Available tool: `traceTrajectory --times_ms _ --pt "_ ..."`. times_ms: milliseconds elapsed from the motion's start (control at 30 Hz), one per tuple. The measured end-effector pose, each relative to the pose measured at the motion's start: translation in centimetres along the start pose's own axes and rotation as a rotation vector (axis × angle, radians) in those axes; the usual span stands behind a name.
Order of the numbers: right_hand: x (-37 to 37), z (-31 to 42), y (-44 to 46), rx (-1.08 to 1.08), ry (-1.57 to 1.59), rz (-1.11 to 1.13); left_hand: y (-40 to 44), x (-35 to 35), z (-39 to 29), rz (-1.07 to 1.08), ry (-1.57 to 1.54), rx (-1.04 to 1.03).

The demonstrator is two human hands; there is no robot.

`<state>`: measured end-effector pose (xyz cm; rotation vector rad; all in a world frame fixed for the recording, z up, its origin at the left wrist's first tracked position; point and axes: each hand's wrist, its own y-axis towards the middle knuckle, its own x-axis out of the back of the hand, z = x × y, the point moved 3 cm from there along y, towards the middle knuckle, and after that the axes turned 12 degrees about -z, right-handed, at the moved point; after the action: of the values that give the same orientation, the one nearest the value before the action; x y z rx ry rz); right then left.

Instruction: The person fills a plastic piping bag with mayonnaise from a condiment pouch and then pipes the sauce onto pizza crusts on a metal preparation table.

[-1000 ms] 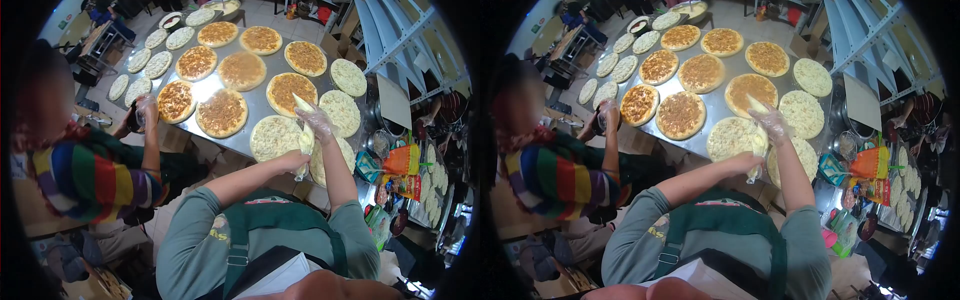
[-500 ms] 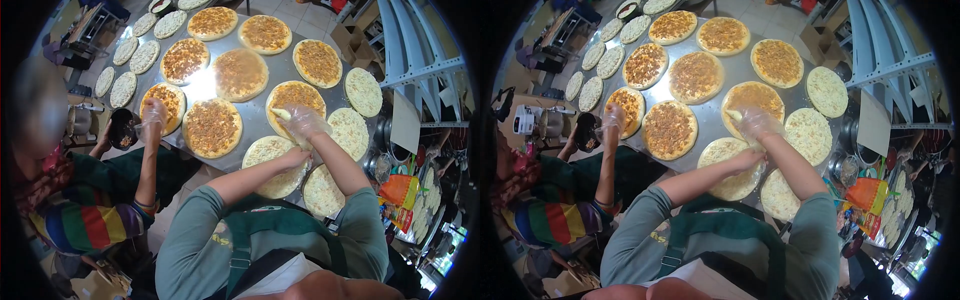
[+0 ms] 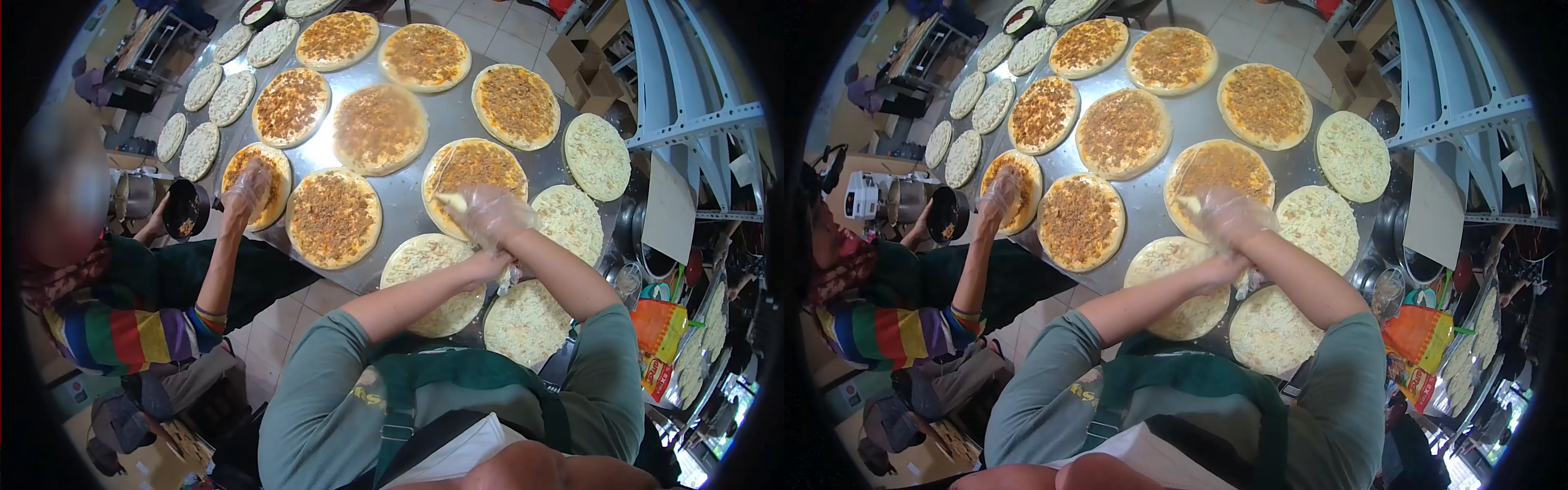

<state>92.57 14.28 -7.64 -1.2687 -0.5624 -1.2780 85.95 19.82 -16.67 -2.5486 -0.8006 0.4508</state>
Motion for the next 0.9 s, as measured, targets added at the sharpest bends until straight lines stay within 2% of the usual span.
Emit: traceTrajectory --times_ms 33,67,100,167,200,233,267,300,333,367,400,433,500,533,567,633,667,700,767,800,833,900 --pt "0.9 -0.2 0.1 -0.004 0.004 0.0 -0.6 0.1 -1.4 0.019 0.055 0.045" --pt "2.4 -1.2 0.4 -0.166 0.114 -0.01 -0.5 0.4 -2.7 0.02 0.102 0.275" --pt "3.4 -2.2 0.7 -0.327 0.221 -0.023 -0.4 0.3 -3.4 0.022 0.104 0.274" --pt "1.4 -4.4 2.0 -0.378 0.22 -0.042 -0.2 0.0 -4.1 0.078 -0.108 0.314" --pt "0.5 -5.1 2.4 -0.428 0.219 -0.056 -0.5 -0.2 -3.6 0.08 -0.106 0.316" --pt "-0.1 -4.6 1.4 -0.432 0.221 -0.055 -1.1 -0.7 -2.7 0.072 0.042 0.214" --pt "-0.6 -3.0 -0.1 -0.206 0.14 -0.141 -1.2 -1.0 -1.9 0.065 0.19 0.108" --pt "-0.9 -1.8 -1.0 0.018 0.06 -0.223 -0.7 -1.4 -0.4 0.07 0.193 0.112" --pt "-0.4 -1.8 -1.0 0.013 0.063 -0.222 -0.1 -1.7 0.6 0.052 0.131 0.023" --pt "0.5 -2.1 -1.0 -0.107 0.186 -0.197 0.3 -1.9 1.8 0.032 0.068 -0.064" --pt "1.0 -2.5 -0.8 -0.227 0.308 -0.172 -0.2 -1.0 -1.0 0.037 0.235 0.133" --pt "0.8 -3.8 0.3 -0.231 0.309 -0.174 0.1 -0.8 -2.2 0.041 0.238 0.133" --pt "1.5 -6.6 1.9 -0.285 0.446 -0.339 0.5 -0.9 -3.2 0.14 -0.107 0.324" --pt "1.1 -6.7 1.7 -0.416 0.29 -0.194 0.2 -1.2 -3.3 0.173 -0.139 0.323" --pt "0.4 -5.8 0.8 -0.42 0.292 -0.194 -0.5 -1.4 -3.2 0.175 -0.137 0.326" --pt "-0.6 -2.9 -1.5 -0.165 0.156 -0.106 -2.7 -1.8 -3.3 0.157 0.293 0.159" --pt "-0.4 -2.5 -2.0 -0.168 0.157 -0.108 -1.8 -2.8 1.0 0.15 0.051 0.096" --pt "-0.2 -2.2 -2.6 -0.158 0.191 -0.069 -1.7 -2.7 0.8 0.153 0.052 0.099" --pt "0.5 -2.5 -2.6 -0.151 0.227 -0.029 -1.0 -2.0 0.7 0.198 0.336 0.146" --pt "1.4 -4.0 -1.4 -0.336 0.317 -0.048 -0.9 -1.7 -1.8 0.145 0.237 0.264" --pt "2.0 -5.3 -0.6 -0.522 0.407 -0.067 -0.6 -1.6 -2.6 0.148 0.239 0.262" --pt "1.6 -6.8 0.1 -0.512 0.402 -0.064 -0.2 -1.6 -3.3 0.132 -0.096 0.335"
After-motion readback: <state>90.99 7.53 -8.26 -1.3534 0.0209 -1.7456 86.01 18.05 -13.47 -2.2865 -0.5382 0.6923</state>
